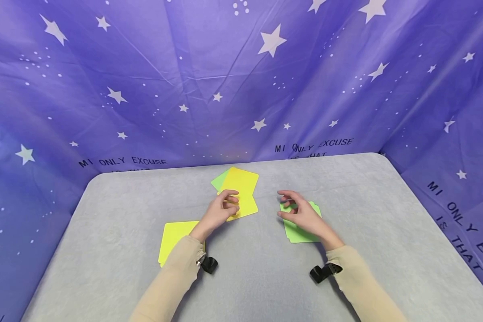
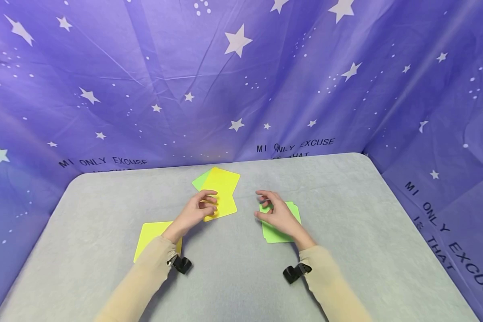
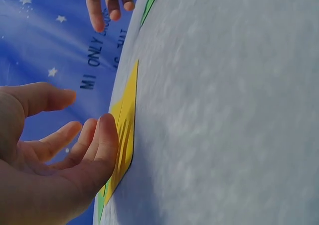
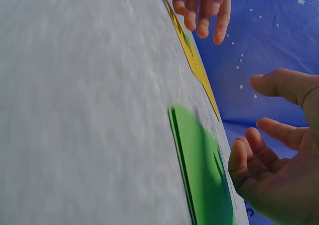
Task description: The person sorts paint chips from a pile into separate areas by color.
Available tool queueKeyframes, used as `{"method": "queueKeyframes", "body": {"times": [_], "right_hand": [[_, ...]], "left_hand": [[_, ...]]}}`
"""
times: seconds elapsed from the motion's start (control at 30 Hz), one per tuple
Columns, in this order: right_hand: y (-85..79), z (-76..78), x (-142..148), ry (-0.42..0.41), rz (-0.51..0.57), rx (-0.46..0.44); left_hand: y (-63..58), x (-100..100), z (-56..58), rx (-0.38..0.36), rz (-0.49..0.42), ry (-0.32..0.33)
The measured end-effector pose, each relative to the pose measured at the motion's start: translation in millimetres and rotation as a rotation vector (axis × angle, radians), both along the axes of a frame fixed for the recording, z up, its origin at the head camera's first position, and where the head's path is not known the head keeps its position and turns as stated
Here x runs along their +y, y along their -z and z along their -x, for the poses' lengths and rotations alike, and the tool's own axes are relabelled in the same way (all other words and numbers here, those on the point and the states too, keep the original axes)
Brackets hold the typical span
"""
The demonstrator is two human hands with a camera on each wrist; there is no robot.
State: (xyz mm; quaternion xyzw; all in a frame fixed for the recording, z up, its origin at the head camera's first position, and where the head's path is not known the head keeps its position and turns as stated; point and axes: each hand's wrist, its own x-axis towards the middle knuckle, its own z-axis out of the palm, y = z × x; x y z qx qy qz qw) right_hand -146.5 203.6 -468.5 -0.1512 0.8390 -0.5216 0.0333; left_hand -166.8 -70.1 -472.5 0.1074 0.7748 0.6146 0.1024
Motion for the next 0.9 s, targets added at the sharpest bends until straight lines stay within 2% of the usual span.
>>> {"method": "queueKeyframes", "body": {"times": [0.33, 0.53, 0.7, 0.9], "right_hand": [[3.1, 9.3, -25.1, 0.023, 0.02, -0.032], [4.0, 16.0, -41.3, 0.032, 0.008, -0.052], [1.1, 22.8, -52.9, 0.068, 0.004, -0.097], [1.2, 33.8, -63.0, 0.104, 0.024, -0.14]], "left_hand": [[-2.6, -18.6, 16.1, 0.014, 0.051, -0.103], [-4.7, -26.6, 31.2, -0.066, 0.028, -0.162], [-4.3, -29.0, 40.7, -0.078, 0.031, -0.155], [-1.6, -27.2, 45.7, -0.073, 0.062, -0.132]]}}
